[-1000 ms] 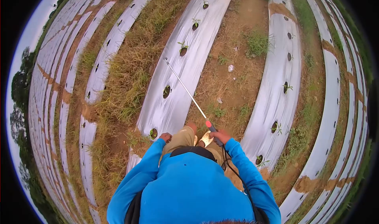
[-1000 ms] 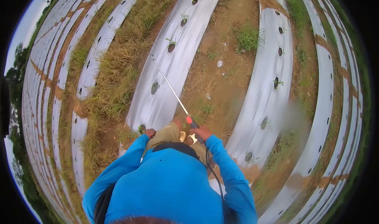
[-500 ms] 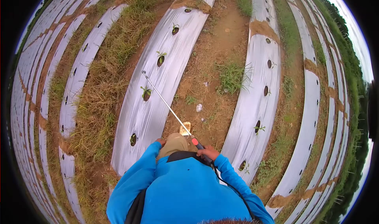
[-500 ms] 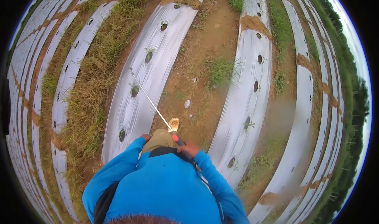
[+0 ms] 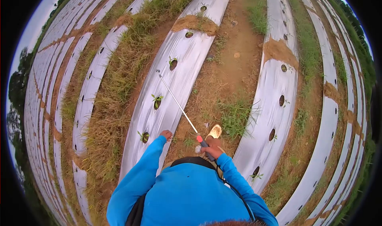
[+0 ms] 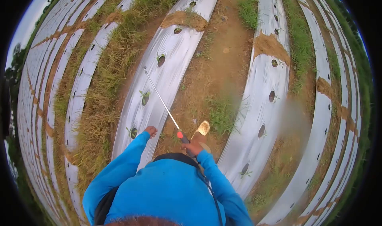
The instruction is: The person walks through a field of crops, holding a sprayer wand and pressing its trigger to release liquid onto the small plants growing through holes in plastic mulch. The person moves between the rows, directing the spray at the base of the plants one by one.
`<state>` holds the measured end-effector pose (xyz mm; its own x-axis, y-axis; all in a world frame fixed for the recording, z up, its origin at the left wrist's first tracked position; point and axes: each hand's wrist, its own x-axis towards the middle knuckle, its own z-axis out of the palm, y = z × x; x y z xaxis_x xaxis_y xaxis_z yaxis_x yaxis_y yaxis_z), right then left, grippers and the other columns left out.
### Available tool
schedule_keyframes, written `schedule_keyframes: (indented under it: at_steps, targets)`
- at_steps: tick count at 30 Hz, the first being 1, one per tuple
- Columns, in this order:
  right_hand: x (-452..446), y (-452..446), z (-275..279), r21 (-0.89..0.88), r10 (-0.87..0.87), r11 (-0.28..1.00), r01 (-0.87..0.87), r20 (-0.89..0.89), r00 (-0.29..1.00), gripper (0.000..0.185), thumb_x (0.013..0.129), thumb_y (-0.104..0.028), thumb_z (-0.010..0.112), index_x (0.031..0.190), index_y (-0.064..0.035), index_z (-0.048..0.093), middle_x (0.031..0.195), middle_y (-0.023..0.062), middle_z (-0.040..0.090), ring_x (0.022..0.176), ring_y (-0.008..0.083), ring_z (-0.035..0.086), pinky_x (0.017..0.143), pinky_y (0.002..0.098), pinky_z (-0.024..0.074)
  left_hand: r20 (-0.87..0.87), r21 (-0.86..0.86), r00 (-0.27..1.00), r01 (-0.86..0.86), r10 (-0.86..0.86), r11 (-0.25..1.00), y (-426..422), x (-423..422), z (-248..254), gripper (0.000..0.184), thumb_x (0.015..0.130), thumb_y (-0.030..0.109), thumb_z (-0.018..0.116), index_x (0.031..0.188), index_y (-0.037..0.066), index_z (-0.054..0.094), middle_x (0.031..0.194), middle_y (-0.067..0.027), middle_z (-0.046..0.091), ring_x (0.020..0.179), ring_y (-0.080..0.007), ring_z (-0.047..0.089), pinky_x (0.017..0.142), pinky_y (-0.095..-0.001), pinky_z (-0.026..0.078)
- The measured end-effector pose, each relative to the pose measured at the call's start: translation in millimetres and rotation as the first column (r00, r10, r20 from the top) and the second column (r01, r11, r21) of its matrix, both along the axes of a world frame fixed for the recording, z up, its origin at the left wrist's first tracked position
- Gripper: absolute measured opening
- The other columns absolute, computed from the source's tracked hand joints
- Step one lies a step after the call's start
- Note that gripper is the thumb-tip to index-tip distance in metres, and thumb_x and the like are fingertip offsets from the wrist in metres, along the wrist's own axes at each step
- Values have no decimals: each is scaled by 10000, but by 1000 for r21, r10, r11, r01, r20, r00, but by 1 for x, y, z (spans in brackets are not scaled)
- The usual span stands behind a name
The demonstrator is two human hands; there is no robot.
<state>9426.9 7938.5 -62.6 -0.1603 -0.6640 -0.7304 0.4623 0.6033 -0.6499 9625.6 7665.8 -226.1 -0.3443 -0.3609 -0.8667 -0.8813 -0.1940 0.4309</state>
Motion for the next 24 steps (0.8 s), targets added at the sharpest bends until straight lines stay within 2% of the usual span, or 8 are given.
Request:
schedule_keyframes:
  at_steps: [6, 8, 11, 17, 19, 22, 23, 24]
  targets:
    - [-181, -18, 48, 128, 124, 983, -131, 61, 990, 328, 647, -312, 655, 791, -39, 544, 569, 25, 491, 422, 98, 436, 374, 244, 309, 133, 131, 990, 25, -43, 991, -9, -95, 54, 288, 762, 309, 490, 937, 95, 574, 801, -57, 590, 594, -165, 559, 524, -356, 456]
    - [-226, -32, 53, 101, 99, 989, -111, 118, 988, 318, 667, -325, 641, 796, -55, 531, 559, 16, 481, 395, 94, 412, 348, 240, 280, 50, 22, 986, 158, -159, 987, -24, -139, 55, 305, 752, 322, 494, 941, 99, 581, 840, -71, 600, 625, -178, 569, 546, -361, 472]
    - [-288, -63, 51, 60, -29, 998, 13, 283, 959, 266, 717, -319, 599, 792, -84, 500, 557, 2, 469, 401, 90, 411, 345, 233, 284, 28, 41, 999, 22, -23, 999, -54, -208, 60, 318, 747, 336, 493, 938, 100, 588, 847, -77, 603, 651, -188, 577, 565, -352, 478]
    - [-414, -147, 29, 42, -90, 996, 81, 264, 960, 305, 724, -321, 601, 880, -84, 490, 590, 10, 483, 430, 86, 438, 349, 224, 316, -23, 85, 999, -40, 42, 996, -115, -353, 24, 306, 758, 336, 505, 933, 100, 590, 830, -70, 598, 649, -198, 580, 564, -339, 475]
    - [-472, -171, 11, 56, -88, 995, 77, 227, 970, 311, 721, -323, 605, 883, -81, 494, 590, 11, 483, 430, 87, 441, 351, 225, 325, 104, 97, 987, -130, 120, 987, -136, -411, -8, 304, 773, 319, 500, 938, 85, 602, 852, -75, 605, 676, -233, 593, 574, -365, 484]
    - [-552, -212, 31, 118, -15, 993, -5, 165, 986, 326, 712, -326, 613, 882, -73, 496, 586, 15, 482, 432, 90, 447, 353, 226, 334, 240, 19, 967, 88, -90, 996, -172, -489, -51, 303, 777, 298, 506, 939, 66, 614, 871, -81, 615, 700, -266, 603, 583, -396, 490]
    - [-576, -222, 45, 135, -45, 991, 22, 166, 985, 330, 709, -329, 615, 879, -72, 497, 582, 18, 481, 432, 92, 448, 354, 226, 336, 233, 22, 923, 311, -307, 950, -189, -521, -56, 301, 781, 289, 513, 936, 56, 624, 882, -82, 624, 707, -287, 605, 591, -417, 495]
    - [-604, -232, 56, 145, -65, 989, 42, 158, 985, 334, 707, -332, 617, 876, -70, 499, 578, 20, 480, 432, 93, 449, 355, 226, 338, 160, 44, 947, 274, -277, 961, -203, -555, -60, 293, 784, 293, 510, 933, 66, 621, 858, -75, 623, 681, -256, 602, 572, -389, 492]
